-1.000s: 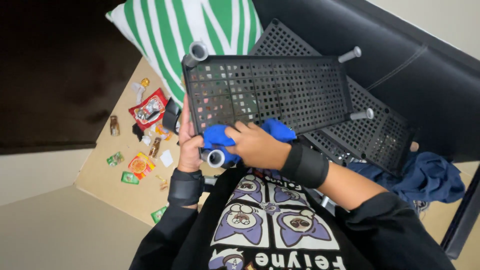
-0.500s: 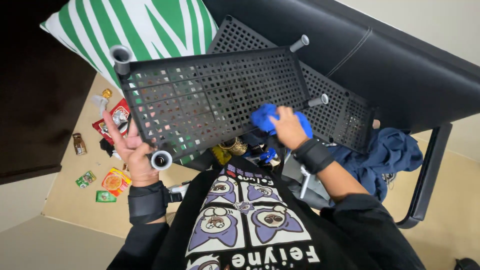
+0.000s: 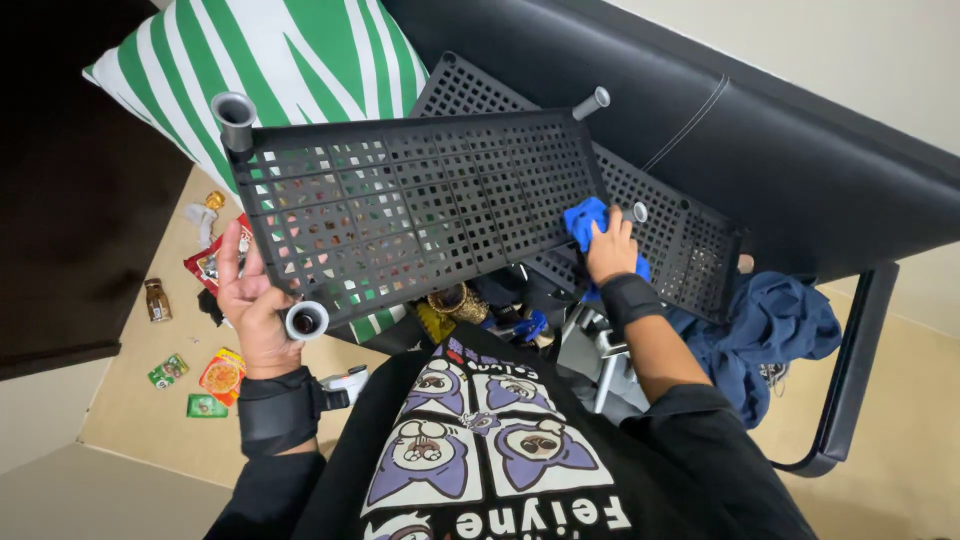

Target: The person cleans black plastic shelf panels and metal poles using a blue cloth. They wipe the surfaces of the panels and the ends of the poles, then insert the poles into the panels to assemble the structure.

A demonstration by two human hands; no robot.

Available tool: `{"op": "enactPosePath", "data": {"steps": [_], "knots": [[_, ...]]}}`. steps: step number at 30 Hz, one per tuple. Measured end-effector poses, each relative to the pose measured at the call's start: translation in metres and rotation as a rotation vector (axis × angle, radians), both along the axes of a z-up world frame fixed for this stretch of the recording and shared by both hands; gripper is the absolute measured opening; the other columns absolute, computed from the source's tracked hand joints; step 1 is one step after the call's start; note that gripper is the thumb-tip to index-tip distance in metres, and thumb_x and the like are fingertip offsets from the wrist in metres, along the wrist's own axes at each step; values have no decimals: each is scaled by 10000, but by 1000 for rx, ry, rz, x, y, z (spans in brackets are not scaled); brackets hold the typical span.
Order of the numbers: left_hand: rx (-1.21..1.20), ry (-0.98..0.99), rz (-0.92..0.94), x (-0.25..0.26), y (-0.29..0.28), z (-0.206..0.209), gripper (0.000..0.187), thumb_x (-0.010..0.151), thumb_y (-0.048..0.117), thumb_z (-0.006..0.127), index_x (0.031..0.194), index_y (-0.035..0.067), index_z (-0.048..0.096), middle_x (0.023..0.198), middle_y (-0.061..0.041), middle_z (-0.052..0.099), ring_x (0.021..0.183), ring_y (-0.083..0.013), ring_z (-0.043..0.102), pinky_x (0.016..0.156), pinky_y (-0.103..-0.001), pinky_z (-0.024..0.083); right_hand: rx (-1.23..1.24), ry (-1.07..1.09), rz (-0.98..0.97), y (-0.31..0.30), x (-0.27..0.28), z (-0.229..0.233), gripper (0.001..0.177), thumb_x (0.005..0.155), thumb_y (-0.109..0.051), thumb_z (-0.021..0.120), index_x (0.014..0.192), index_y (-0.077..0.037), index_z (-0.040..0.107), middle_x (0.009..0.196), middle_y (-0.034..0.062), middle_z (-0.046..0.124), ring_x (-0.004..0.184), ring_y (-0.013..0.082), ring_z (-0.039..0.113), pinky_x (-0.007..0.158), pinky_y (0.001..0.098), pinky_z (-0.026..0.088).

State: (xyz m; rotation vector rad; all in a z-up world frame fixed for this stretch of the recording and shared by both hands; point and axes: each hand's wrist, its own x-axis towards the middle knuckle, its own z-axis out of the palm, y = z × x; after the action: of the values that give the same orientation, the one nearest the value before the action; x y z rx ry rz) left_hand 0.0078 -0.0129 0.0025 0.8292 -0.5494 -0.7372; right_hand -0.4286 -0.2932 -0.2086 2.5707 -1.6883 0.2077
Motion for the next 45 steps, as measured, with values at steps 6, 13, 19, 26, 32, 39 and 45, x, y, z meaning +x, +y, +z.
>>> {"op": "enactPosePath", "data": {"steps": [6,13,19,26,32,39,45], "knots": [[-34,-67,-35,-3,1,14,935,693,-167,418,1606,17,339,1594,-276,487,1392,-340,600,922,-316,596,4,-67,-67,13,14,39,417,761,-280,780,1138,-115,716,1491,185,417,1198,423,503,837,504,556],[-21,-84,-54,2,17,35,887,697,-62,449,1576,19,364,1496,-230,499,1365,-339,577,1061,-493,608,-68,-229,133,30,7,55,473,689,-190,868,1116,-88,690,1408,84,555,1191,381,574,898,440,573],[11,-95,-113,-2,28,86,719,963,212,423,1645,146,205,1562,-167,495,1480,-264,504,1296,-396,381,12,-546,56,48,-18,196,638,717,-219,959,1205,-61,580,1181,248,485,996,416,612,811,479,567],[242,-743,-124,12,38,48,762,864,96,790,1535,-26,449,1533,-180,541,1412,-218,545,1175,-355,437,-113,-411,193,42,-47,300,465,777,-272,935,1112,-66,687,1028,118,648,998,349,571,841,437,542],[373,-751,113,9,37,8,378,765,9,940,1049,-25,693,883,-97,701,816,-117,660,819,-281,556,-179,-379,292,15,-38,265,400,804,-262,906,1132,-100,745,1173,61,710,1008,340,548,877,418,507],[360,-688,145,-16,26,4,438,740,54,933,1097,-19,690,960,12,706,867,-68,633,812,-243,545,-304,-487,133,36,38,216,656,689,112,635,1330,-23,652,1433,138,614,1081,412,498,989,468,462],[299,-613,131,-19,20,2,373,782,32,925,1064,-13,684,982,7,696,887,-70,631,822,-241,546,-232,-504,299,95,105,240,731,582,85,635,1309,19,601,1500,161,522,1110,440,482,956,473,426]]}}
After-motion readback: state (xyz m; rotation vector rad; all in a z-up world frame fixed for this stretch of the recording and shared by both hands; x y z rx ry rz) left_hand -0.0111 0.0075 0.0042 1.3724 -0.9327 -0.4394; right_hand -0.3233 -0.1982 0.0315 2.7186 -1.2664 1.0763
